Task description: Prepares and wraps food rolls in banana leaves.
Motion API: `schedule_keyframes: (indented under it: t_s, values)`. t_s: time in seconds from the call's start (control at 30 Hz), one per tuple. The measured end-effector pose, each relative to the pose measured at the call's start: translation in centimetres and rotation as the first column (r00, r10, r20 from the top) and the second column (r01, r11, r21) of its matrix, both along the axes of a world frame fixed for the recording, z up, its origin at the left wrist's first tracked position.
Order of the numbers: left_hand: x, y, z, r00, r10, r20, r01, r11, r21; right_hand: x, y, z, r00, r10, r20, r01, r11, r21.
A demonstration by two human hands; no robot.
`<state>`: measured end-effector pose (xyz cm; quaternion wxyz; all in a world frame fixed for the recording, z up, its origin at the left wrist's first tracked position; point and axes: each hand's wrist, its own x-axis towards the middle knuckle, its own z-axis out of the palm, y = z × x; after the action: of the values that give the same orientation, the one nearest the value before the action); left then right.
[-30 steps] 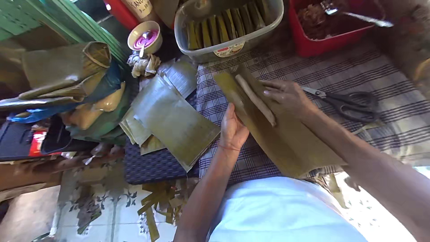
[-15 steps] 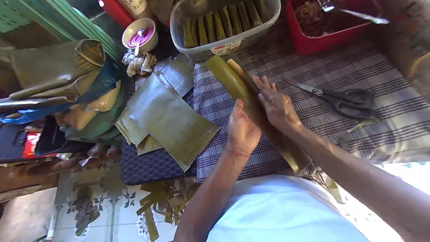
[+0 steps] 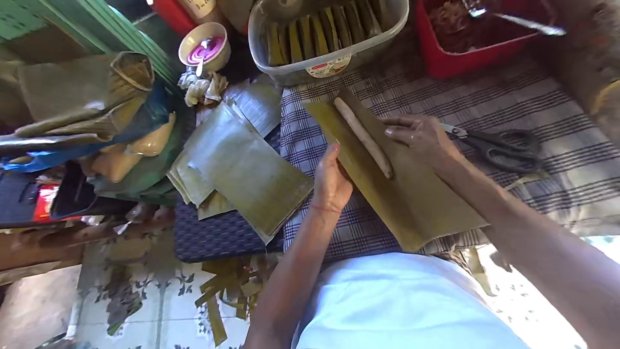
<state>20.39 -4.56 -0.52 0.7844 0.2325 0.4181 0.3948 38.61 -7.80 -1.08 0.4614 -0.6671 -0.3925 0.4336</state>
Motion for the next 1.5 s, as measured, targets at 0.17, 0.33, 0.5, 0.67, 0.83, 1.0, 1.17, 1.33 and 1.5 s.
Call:
schedule_keyframes:
  t_s: [0.17,0.33,0.5,0.67,0.83,1.0,1.17,1.33,1.5]
  values:
    - [0.5,3.1,-0.6,0.991,0.112,-0.068,-0.110,0.993,0.032,0.2,3.4,0.1,0.952,0.212,0.221,-0.196,0.976,-0.091]
    - [0.2,4.0,-1.1,0.995,0.073,0.075,-0.072,0.997,-0.016,-2.0,1.5,2.9,0.994,0.068,-0.085,-0.062,0.995,0.072]
    - [0.3,3.4,0.7,0.984,0.040,0.173,-0.055,0.995,0.084,-0.6,0.9,4.2,0.983,-0.062,-0.171,0.082,0.990,0.115]
    - [0.0,2.3,3.5,0.978,-0.118,0.175,0.060,0.951,0.304,1.8,2.0,2.3,0.966,0.072,-0.246,-0.036,0.988,0.149]
    - [0.8,3.5,5.3,0.987,-0.086,0.138,0.048,0.964,0.261,1.9,1.6,3.2,0.872,0.239,-0.427,-0.081,0.931,0.356]
    - [1.3,5.2,5.2,0.969,-0.045,0.242,-0.001,0.982,0.188,1.4,0.7,4.9,0.824,0.300,-0.480,-0.055,0.887,0.459]
    - [1.0,4.0,6.3,0.973,-0.074,0.219,0.006,0.955,0.296,2.2,1.9,4.4,0.859,0.244,-0.449,-0.045,0.912,0.409]
    - [0.8,3.2,7.9,0.983,-0.108,0.146,0.048,0.930,0.364,2.2,2.7,4.7,0.838,0.266,-0.477,-0.057,0.911,0.408]
    - [2.5,4.5,7.8,0.990,0.005,0.141,-0.033,0.979,0.200,-3.7,2.5,7.6,0.971,0.058,-0.233,0.035,0.925,0.379]
